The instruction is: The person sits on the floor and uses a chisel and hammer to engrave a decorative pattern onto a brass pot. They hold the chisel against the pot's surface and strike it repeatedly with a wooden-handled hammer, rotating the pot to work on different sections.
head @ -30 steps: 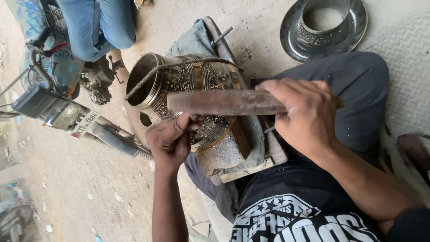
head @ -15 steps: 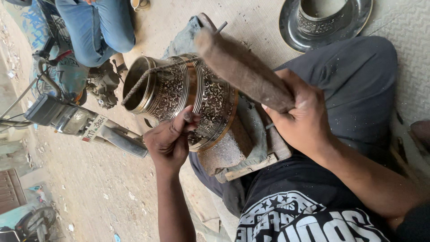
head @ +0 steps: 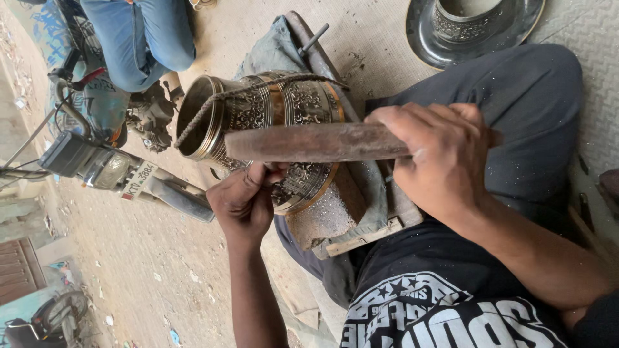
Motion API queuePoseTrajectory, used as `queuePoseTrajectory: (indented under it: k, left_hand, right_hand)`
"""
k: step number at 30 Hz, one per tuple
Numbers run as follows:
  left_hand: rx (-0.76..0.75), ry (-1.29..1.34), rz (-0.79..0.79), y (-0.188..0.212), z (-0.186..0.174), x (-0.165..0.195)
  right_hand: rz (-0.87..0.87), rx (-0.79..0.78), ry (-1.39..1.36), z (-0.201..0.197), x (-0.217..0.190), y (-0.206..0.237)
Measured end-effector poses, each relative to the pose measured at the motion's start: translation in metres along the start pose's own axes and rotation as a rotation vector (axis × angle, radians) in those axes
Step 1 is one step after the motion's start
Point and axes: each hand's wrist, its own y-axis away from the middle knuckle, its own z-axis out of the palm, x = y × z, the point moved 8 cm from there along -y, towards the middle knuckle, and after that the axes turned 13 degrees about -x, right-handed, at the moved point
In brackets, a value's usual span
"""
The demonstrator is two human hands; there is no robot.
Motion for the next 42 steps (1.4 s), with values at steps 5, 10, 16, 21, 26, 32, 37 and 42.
queuePoseTrajectory:
  k: [5, 10, 16, 21, 26, 32, 37, 42]
  left_hand:
    - [0.014, -0.063, -0.033, 0.0, -0.001, -0.002]
    - [-0.015, -0.085, -0.057, -0.005, 0.002, 0.004]
    - [0.04, -0.104, -0.078, -0.015, 0.004, 0.015]
    - [0.025, -0.134, -0.12, -0.013, 0.004, 0.022]
    - [-0.009, -0.271, -0.098, -0.008, 0.001, 0.022]
    - [0.268, 0.113, -0.07, 0.025, -0.021, 0.002]
    - [0.689, 0.674, 0.018, 0.082, -0.049, -0.031]
    - [0.666, 0.56, -0.105, 0.091, -0.034, -0.04]
  right_hand:
    - [-0.013, -0.027, 0.165, 0.003, -0.002, 0.004]
    - [0.104, -0.093, 0.002, -0.001, 0.01, -0.003]
    - [0.098, 0.079, -0.23, -0.026, 0.023, -0.017]
    - [-0.005, -0.009, -0.454, -0.009, 0.015, -0.02]
    - [0.063, 0.048, -0.568, -0.009, 0.011, -0.009]
    - [0.174, -0.301, 0.099, 0.002, 0.005, 0.006]
    - [0.268, -0.124, -0.215, 0.022, 0.029, 0.056]
    - [0.567, -0.153, -0.732, 0.071, 0.059, 0.092]
